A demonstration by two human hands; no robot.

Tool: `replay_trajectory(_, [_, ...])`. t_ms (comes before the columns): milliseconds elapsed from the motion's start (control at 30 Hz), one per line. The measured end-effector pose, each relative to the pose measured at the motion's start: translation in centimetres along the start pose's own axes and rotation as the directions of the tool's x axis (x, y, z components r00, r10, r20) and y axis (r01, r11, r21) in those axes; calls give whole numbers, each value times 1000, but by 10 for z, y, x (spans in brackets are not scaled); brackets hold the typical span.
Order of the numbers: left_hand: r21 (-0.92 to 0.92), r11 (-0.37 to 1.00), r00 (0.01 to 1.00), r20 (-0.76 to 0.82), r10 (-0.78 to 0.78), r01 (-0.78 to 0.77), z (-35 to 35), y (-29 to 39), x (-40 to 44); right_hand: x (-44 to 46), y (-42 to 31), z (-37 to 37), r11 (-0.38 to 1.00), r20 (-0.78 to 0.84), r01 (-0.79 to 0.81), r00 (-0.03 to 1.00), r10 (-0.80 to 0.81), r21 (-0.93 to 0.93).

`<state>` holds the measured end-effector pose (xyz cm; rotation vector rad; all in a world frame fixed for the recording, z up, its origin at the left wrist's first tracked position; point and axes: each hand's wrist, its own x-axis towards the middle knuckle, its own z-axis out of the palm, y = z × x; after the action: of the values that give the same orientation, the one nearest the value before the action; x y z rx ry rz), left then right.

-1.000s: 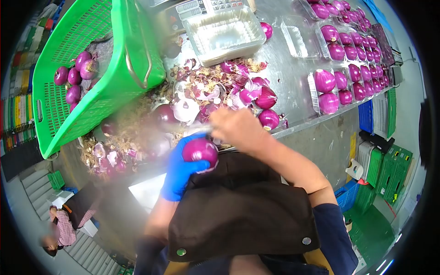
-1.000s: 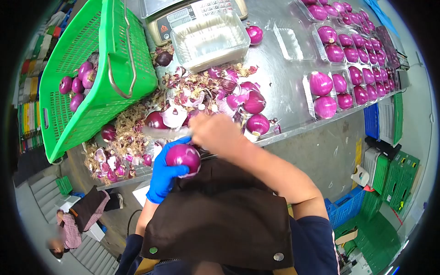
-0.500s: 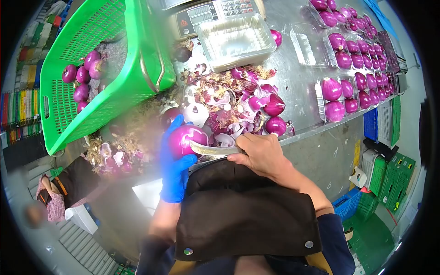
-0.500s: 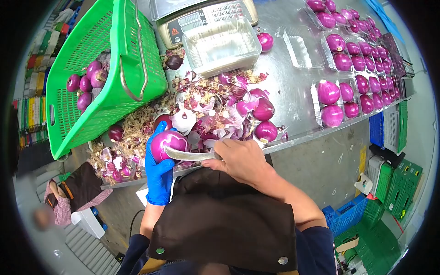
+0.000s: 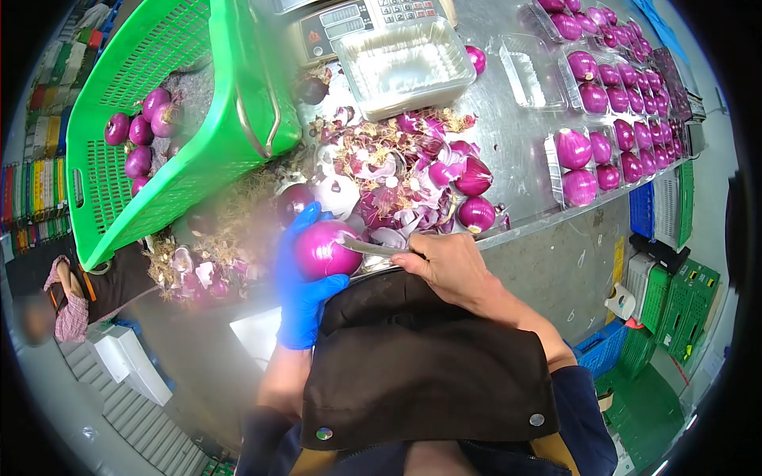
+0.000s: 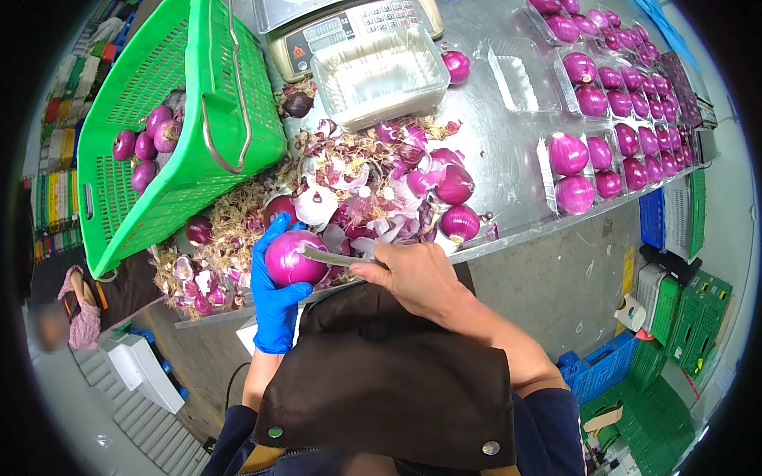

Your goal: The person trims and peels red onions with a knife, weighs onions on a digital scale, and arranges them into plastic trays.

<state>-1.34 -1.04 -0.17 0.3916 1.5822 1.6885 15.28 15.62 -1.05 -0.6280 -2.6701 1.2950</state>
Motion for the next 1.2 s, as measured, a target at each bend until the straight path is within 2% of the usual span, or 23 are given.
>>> replay_trajectory(33, [64,997,999,36,28,-31,-4,-3,-1,1,10,8,995,-62,46,997,-40,91])
replay_trajectory(67, [127,990,996,73,53,-62,-7,-6,-2,0,15,9,987,-58,-11,998,21,161])
replay_trajectory(100, [82,996,996,80,34,-40,-7,-7,-4,0,19,9,971,-55,-68,995,83,231])
replay_trajectory(167, [-5,1000,996,92,-5,6,-2,-10,-10,-1,21,-2,872,114,-389,921,372,297])
replay_trajectory(200, [-81,995,998,41,-51,54,4,-2,-9,-3,19,1,920,167,-308,947,273,243])
replay_trajectory(300, [-292,952,993,-45,-110,92,4,0,-4,-8,-6,-4,998,20,-49,999,48,42])
replay_trajectory(433, [-362,927,989,-65,-132,100,4,4,-4,-9,-12,-5,999,4,-8,1000,9,-48])
replay_trajectory(633, [-315,946,994,-55,-98,76,6,3,-6,-7,-13,-3,999,1,-50,999,50,-3])
replay_trajectory(733, [-314,944,995,17,-97,98,6,4,-6,-6,-15,-2,995,15,-90,996,89,36])
replay_trajectory(800, [-304,950,998,4,-70,68,5,2,-7,-6,-15,2,978,66,-150,988,141,148])
replay_trajectory(933, [-259,965,999,34,-33,41,-4,-6,-6,-11,-12,9,891,156,-258,964,214,374])
replay_trajectory(1033, [-239,969,998,29,-54,60,-2,-5,-5,-14,-8,15,858,143,-242,970,198,453])
replay_trajectory(1133, [-195,980,999,15,-29,32,1,-4,-8,-12,7,13,714,284,-486,874,394,504])
replay_trajectory(1167, [-216,975,998,39,-49,56,1,-5,-9,-8,11,6,739,171,-456,886,432,495])
replay_trajectory(1200, [-235,969,996,61,-67,80,0,-6,-11,-7,18,5,728,208,-456,888,410,511])
